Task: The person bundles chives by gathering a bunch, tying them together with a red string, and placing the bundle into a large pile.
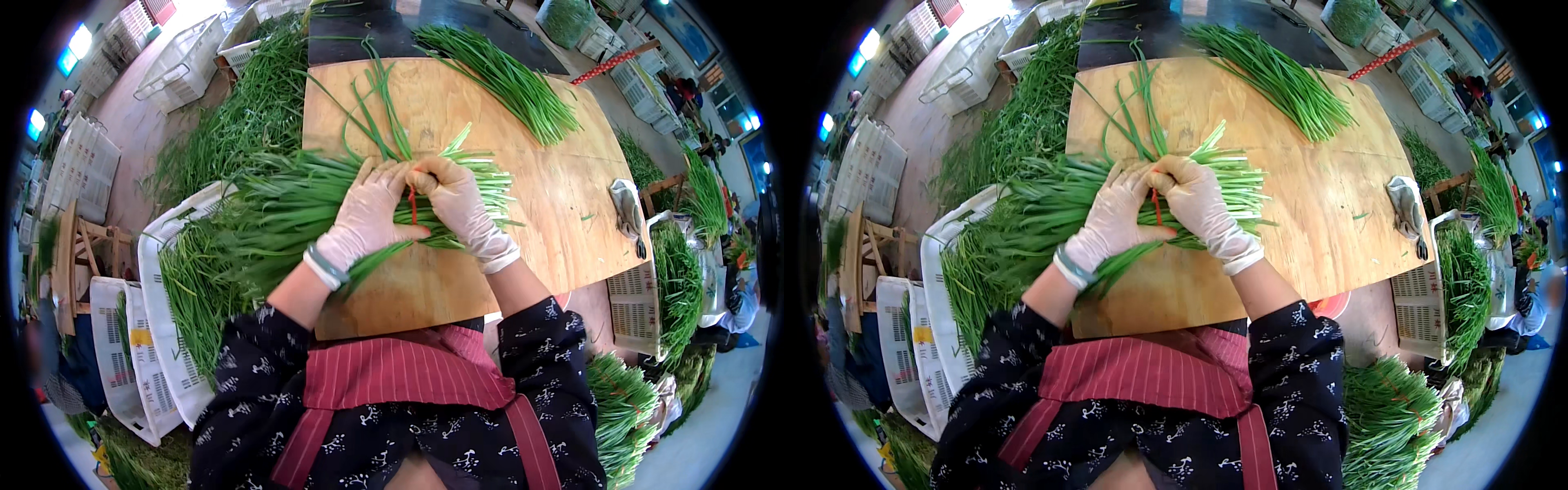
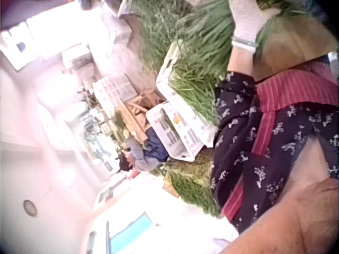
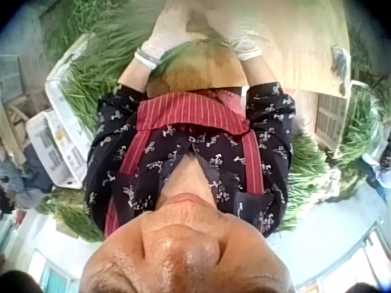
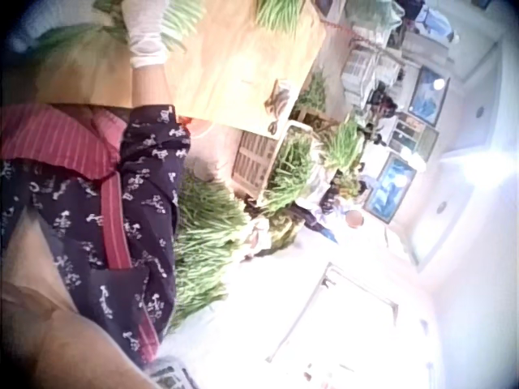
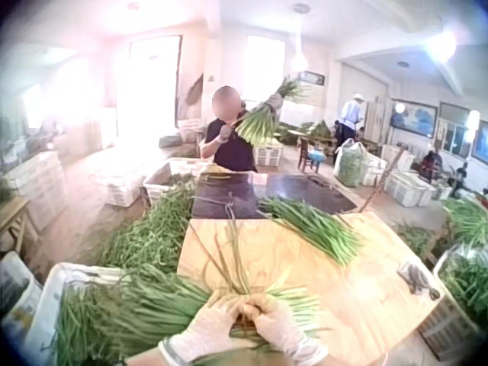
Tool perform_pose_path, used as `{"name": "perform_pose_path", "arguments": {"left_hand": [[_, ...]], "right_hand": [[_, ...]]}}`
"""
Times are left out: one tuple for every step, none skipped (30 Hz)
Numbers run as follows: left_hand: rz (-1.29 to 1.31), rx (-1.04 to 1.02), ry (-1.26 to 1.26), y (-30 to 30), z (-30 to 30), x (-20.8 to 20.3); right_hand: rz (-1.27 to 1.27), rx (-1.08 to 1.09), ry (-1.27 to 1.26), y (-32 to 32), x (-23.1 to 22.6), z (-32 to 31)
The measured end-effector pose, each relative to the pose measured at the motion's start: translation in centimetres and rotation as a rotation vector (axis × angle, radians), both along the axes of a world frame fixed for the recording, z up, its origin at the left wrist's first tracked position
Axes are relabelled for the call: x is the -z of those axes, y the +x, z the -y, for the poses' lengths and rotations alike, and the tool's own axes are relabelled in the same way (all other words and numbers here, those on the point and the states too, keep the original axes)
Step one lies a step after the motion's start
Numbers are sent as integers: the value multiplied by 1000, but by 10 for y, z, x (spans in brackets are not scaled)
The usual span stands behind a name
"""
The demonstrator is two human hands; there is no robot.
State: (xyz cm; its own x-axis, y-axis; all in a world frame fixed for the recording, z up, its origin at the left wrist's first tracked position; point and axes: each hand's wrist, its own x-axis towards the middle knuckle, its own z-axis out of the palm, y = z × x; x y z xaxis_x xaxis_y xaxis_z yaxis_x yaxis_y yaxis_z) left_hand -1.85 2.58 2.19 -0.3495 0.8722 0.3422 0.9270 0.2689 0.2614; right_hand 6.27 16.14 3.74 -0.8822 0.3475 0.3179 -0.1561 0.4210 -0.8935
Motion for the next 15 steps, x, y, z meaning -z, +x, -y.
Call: {"name": "perform_pose_path", "arguments": {"left_hand": [[8,-17,-13,2,-1,3],[-25,-9,34,-4,-3,10],[36,23,61,-8,-3,10],[97,55,89,-12,-3,9],[157,87,116,-14,-4,9],[151,56,149,-9,-5,5],[135,35,167,-6,-5,7],[119,16,184,-3,-5,9],[107,1,200,2,-4,13],[37,5,230,11,1,14],[-23,-8,262,20,6,16],[-52,-15,257,28,11,17],[-81,-21,252,34,16,19],[-80,-22,249,41,21,18],[-84,-22,252,45,24,17]], "right_hand": [[-4,8,-104,-3,6,-2],[-9,15,-207,-6,11,-5],[-9,22,-307,-7,13,-7],[17,18,-284,-6,12,-9],[8,43,-198,-4,11,-8],[-7,61,-108,0,8,-5],[-19,81,-21,4,6,-2],[6,79,68,11,-2,1],[-5,75,135,21,2,3],[-16,65,200,32,6,7],[-27,54,266,41,10,11],[-61,44,286,50,13,16],[-95,34,307,57,16,20],[-138,43,366,62,14,25],[-144,13,382,67,15,27]]}}
